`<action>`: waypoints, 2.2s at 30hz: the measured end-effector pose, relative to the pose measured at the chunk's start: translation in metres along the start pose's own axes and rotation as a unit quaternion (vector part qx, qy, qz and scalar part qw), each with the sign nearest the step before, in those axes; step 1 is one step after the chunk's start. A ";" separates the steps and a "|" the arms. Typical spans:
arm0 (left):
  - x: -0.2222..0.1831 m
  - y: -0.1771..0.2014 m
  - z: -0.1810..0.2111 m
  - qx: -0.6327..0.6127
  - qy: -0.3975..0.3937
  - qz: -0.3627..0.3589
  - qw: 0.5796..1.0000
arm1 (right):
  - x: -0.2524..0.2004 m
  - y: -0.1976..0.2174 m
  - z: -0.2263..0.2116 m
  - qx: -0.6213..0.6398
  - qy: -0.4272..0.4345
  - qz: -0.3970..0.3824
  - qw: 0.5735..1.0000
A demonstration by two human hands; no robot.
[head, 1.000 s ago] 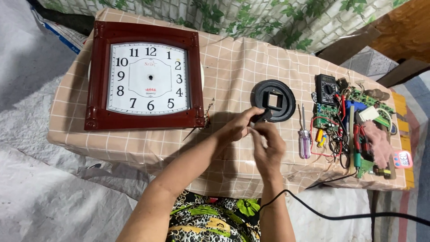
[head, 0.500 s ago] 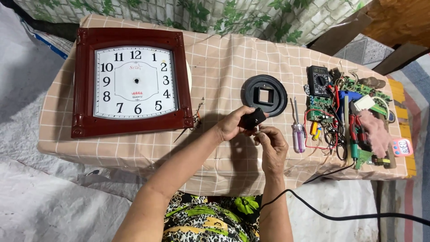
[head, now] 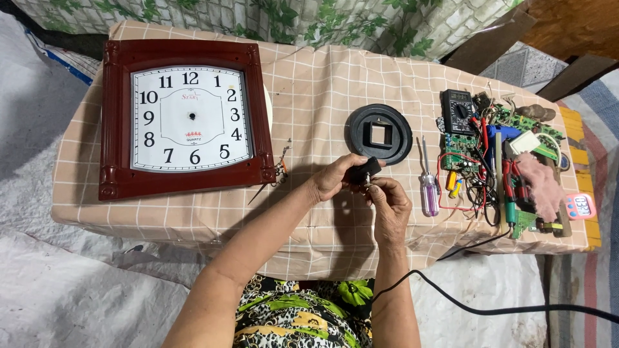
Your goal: Assembling a small electronic component by fitting a circuit board and wires into a plastic housing on a repair bench.
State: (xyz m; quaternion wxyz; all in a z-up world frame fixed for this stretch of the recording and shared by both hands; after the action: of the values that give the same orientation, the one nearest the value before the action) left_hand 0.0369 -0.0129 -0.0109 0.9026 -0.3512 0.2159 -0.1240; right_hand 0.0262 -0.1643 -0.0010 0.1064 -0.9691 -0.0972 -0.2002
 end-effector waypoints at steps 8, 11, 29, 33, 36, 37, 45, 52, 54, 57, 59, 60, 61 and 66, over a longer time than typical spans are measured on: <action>0.039 0.033 -0.028 0.093 -0.086 0.025 0.992 | -0.009 -0.001 0.008 0.074 -0.091 0.073 0.990; 0.028 0.029 -0.015 0.159 -0.124 0.063 0.978 | -0.015 0.002 0.015 0.084 -0.117 0.098 0.985; 0.005 0.032 0.005 0.263 -0.222 0.188 0.920 | -0.016 0.000 0.017 0.092 -0.096 0.110 0.985; 0.003 0.026 0.010 0.243 -0.224 0.166 0.929 | -0.018 0.005 0.030 0.124 -0.106 0.097 0.982; -0.006 0.018 0.018 0.248 -0.226 0.159 0.928 | -0.018 0.004 0.032 0.130 -0.105 0.107 0.980; -0.009 0.015 0.020 0.231 -0.223 0.157 0.934 | -0.019 0.005 0.034 0.117 -0.100 0.106 0.982; -0.011 0.008 0.016 0.119 -0.160 0.111 0.974 | -0.014 -0.001 0.025 0.091 -0.095 0.090 0.987; -0.013 0.005 0.017 0.135 -0.165 0.097 0.972 | -0.006 -0.007 0.019 -0.055 -0.036 0.086 0.994; -0.018 -0.001 0.021 0.148 -0.170 0.098 0.969 | -0.003 -0.010 0.020 -0.069 -0.035 0.095 0.992; -0.014 0.002 0.019 0.160 -0.180 0.104 0.965 | 0.002 -0.018 0.016 -0.087 -0.030 0.099 0.991; -0.004 0.010 0.014 0.169 -0.183 0.111 0.962 | 0.005 -0.026 0.010 -0.092 -0.029 0.099 0.990; -0.004 0.010 0.014 0.169 -0.183 0.111 0.962 | 0.006 -0.026 0.014 -0.092 -0.029 0.099 0.990; -0.005 0.009 0.013 0.185 -0.186 0.117 0.958 | 0.005 -0.025 0.018 -0.092 -0.029 0.101 0.990; 0.000 0.016 0.010 0.223 -0.181 0.127 0.949 | 0.006 -0.024 0.027 -0.103 -0.019 0.101 0.989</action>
State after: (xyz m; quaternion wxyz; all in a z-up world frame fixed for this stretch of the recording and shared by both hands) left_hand 0.0426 0.0045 -0.0153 0.9901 -0.1271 0.0581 0.0124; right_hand 0.0358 -0.1341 -0.0187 0.0243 -0.9833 0.0201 -0.1793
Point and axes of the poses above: each hand's wrist, its own x-axis towards the middle knuckle, its own y-axis out of the back of the hand, z = x × y, the point moved 3 cm from there along x, towards the middle knuckle, and after that the axes turned 12 degrees about y, right-handed, at the moved point
